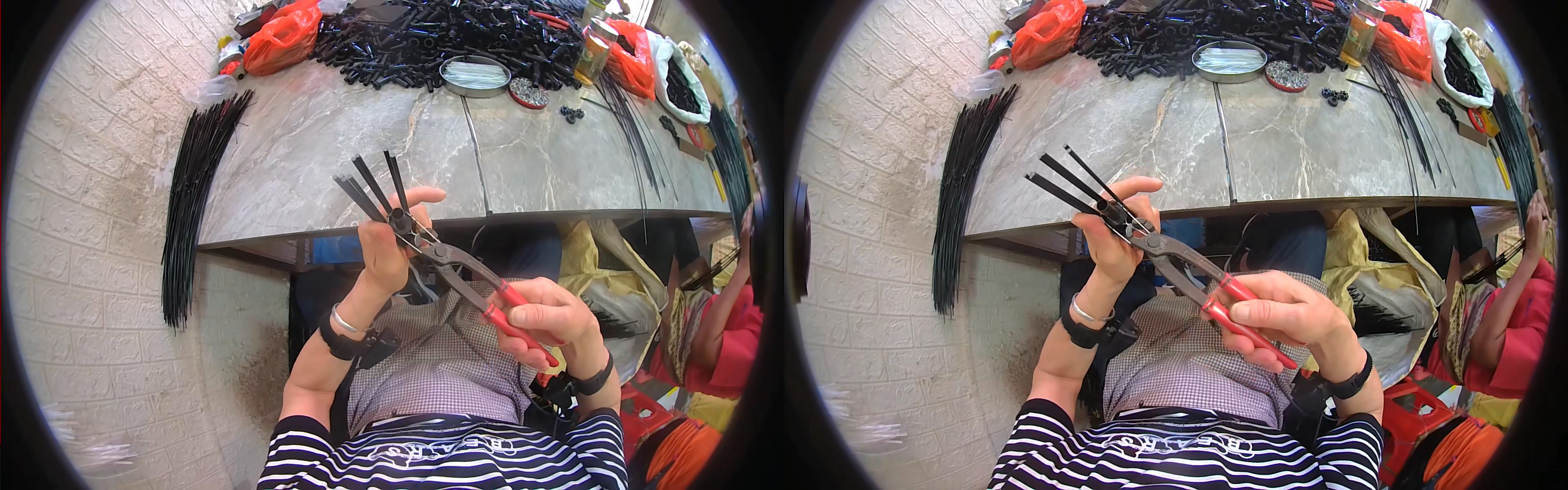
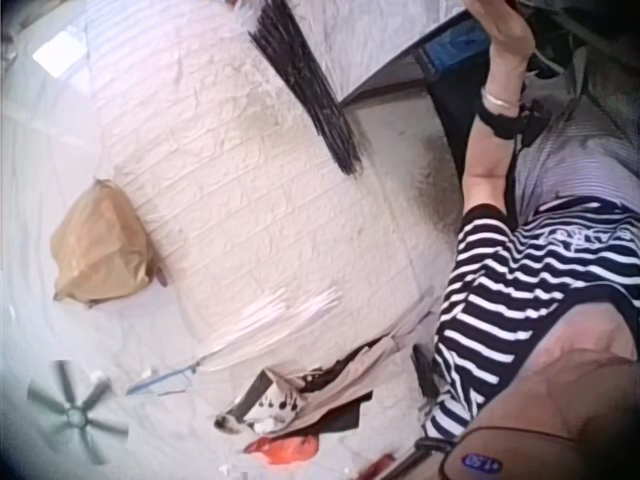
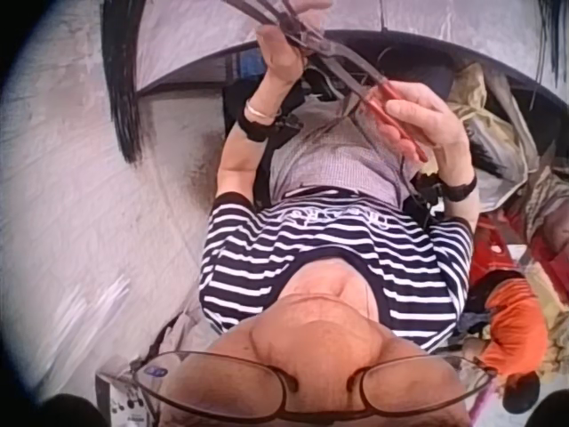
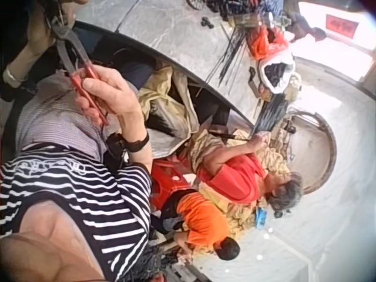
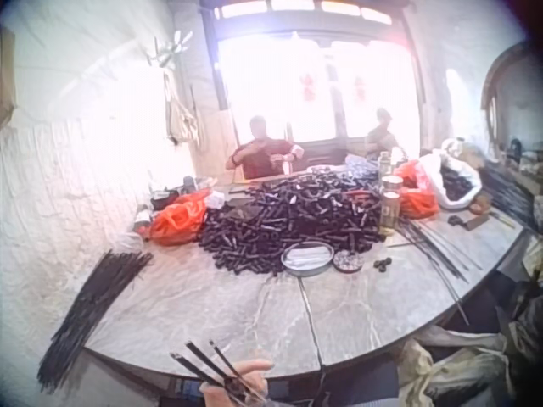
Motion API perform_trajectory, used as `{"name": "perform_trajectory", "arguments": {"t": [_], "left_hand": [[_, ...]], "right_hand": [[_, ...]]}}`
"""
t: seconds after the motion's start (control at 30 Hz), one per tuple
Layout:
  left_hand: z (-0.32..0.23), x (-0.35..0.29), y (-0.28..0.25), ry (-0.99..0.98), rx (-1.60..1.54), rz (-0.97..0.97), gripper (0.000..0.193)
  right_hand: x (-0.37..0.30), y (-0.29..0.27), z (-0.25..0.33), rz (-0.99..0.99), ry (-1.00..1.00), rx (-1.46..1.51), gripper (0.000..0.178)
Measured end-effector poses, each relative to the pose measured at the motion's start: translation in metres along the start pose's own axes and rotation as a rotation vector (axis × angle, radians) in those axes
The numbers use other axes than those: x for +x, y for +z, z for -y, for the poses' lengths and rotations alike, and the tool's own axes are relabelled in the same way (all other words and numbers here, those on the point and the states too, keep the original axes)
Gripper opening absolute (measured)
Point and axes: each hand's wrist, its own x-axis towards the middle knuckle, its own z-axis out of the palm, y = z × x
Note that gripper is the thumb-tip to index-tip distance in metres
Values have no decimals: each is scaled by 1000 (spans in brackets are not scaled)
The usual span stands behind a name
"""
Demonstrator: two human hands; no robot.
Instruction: Assembling umbrella ribs into plastic connectors using pliers and wire.
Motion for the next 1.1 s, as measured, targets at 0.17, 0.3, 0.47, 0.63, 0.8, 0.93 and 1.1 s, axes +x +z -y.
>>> {"name": "perform_trajectory", "arguments": {"t": [0.17,0.3,0.47,0.63,0.8,0.93,1.1], "left_hand": [[2,-3,4,-22,-26,-28,102],[4,-4,10,-33,-56,-19,101],[1,-6,11,-88,-29,-4,101],[-1,-7,11,-106,-34,27,99],[3,-10,7,-15,-153,36,89],[4,-11,7,-53,-166,82,90],[5,-11,8,-84,-53,58,87]], "right_hand": [[10,24,-22,-521,-387,-1036,20],[9,3,-38,-266,-87,-311,16],[17,10,-40,-568,-458,-1322,18],[12,12,-38,-745,-378,-1537,43],[0,5,-39,-469,-355,-1062,32],[-6,-5,-32,-191,-54,-347,19],[8,8,-38,-808,-500,-1749,27]]}}
